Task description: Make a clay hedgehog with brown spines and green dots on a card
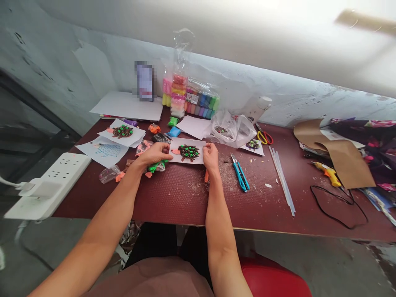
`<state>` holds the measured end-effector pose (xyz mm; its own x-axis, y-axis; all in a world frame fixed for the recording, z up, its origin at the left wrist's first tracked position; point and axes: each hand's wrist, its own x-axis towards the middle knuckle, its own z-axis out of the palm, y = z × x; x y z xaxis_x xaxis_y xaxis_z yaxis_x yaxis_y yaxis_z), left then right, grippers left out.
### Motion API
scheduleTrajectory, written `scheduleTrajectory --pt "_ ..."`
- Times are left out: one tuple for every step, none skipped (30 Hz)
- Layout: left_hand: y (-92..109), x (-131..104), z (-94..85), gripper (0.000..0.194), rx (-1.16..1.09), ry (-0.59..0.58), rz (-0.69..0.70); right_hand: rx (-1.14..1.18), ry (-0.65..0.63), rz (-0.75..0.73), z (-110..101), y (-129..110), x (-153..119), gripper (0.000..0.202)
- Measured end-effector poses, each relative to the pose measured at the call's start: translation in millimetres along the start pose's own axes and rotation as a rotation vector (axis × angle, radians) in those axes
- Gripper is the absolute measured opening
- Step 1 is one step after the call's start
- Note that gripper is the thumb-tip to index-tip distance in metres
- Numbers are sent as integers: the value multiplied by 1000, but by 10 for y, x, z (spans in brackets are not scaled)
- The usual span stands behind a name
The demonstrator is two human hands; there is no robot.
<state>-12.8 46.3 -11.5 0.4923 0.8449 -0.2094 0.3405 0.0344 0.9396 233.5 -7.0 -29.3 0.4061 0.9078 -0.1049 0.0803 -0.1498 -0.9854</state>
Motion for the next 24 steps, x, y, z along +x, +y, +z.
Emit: scheduleTrajectory --pt "4 -1 -10 18 -67 -17 1 44 -7 7 -2 -13 -9 17" --pt "9 -4 -24 20 -131 -31 9 91 -24 2 -4 -29 -21 21" --pt "14 -8 -42 23 -192 -40 22 142 -52 -9 -7 -48 -36 26" --pt "19 -13 -62 24 -248 -45 35 196 -94 -21 -8 -71 -54 31" --pt "22 -19 -84 26 -301 -44 46 251 -143 -26 -7 -96 -75 35" --pt "25 -25 -106 28 -348 -39 54 299 -194 -22 -2 -122 -97 38" --pt "28 -31 -127 29 -390 -31 57 339 -239 -8 6 -148 -119 40" --pt "32 -36 -146 31 -430 -20 59 371 -271 10 19 -171 -140 41" --pt "39 -42 -160 32 -469 -7 59 395 -291 27 35 -192 -160 41" --pt "48 -49 -170 34 -504 6 58 412 -299 42 52 -209 -175 40" --pt "60 -56 -175 35 -538 19 58 424 -300 52 70 -223 -187 39" --pt "76 -65 -177 36 -568 30 60 431 -297 57 87 -235 -194 38" --pt "93 -75 -178 36 -595 38 65 436 -290 58 102 -246 -196 36" --pt "110 -86 -178 36 -621 41 71 437 -282 54 113 -259 -193 34" --pt "126 -97 -181 35 -647 44 80 435 -272 47 122 -274 -187 32" --pt "138 -108 -187 34 -671 43 89 432 -259 40 127 -292 -176 30" --pt "145 -117 -197 34 -693 36 96 427 -244 35 131 -313 -163 29" --pt "147 -122 -210 35 -711 27 102 421 -226 32 133 -339 -148 27" --pt "143 -122 -224 36 -725 22 107 416 -207 34 137 -369 -130 25" --pt "135 -117 -237 37 -727 28 109 411 -187 40 144 -403 -111 22" --pt "123 -107 -246 37 -717 40 112 408 -168 49 155 -439 -90 20" --pt "111 -92 -248 34 -689 87 112 406 -153 57 173 -476 -68 19" --pt "99 -75 -239 30 -624 140 106 405 -145 63 199 -515 -44 19" --pt "89 -57 -218 26 -518 156 95 404 -145 68 235 -553 -18 18"
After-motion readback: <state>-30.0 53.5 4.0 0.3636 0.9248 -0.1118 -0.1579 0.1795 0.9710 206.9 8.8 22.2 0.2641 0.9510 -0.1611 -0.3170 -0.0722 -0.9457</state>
